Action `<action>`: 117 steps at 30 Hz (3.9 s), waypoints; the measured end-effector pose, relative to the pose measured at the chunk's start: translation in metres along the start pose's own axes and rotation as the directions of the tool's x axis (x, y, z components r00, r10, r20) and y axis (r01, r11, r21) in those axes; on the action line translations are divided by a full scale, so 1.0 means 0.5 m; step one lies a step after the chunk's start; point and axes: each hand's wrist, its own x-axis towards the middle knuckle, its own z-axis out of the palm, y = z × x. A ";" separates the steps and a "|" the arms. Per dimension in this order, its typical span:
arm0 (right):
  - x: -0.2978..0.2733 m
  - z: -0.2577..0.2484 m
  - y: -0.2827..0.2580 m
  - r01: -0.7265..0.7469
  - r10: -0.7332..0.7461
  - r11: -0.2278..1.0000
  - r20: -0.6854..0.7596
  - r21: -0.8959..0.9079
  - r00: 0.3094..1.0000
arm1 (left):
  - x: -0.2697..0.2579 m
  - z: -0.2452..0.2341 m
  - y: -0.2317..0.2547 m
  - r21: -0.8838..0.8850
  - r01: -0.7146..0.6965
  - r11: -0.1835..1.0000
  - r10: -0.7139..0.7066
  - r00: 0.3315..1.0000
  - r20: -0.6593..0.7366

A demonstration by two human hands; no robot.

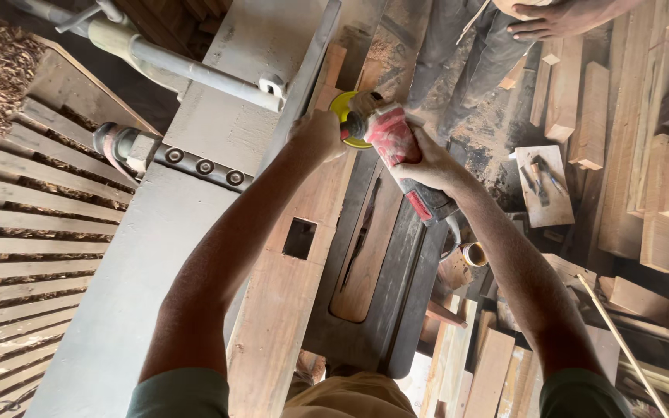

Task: The person uses a handheld angle grinder with a sanding disc to smooth the surface of a wooden plank. The person moves the tool along the length of the plank, generating sawdust, while another person stands nearby.

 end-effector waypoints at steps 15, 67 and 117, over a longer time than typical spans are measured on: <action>-0.258 0.230 0.027 0.129 -0.135 0.980 0.034 0.149 0.990 | -0.333 0.108 -0.102 0.021 -0.071 0.997 0.071 0.997 -0.029; -0.354 0.107 0.088 0.200 -0.201 0.980 -0.138 -0.023 0.970 | -0.327 0.081 0.051 0.185 -0.363 0.913 0.403 0.875 -0.269; -0.791 0.657 0.060 0.102 -0.111 0.992 0.116 0.080 0.987 | -1.000 0.338 -0.287 -0.122 -0.287 0.950 0.281 0.958 -0.066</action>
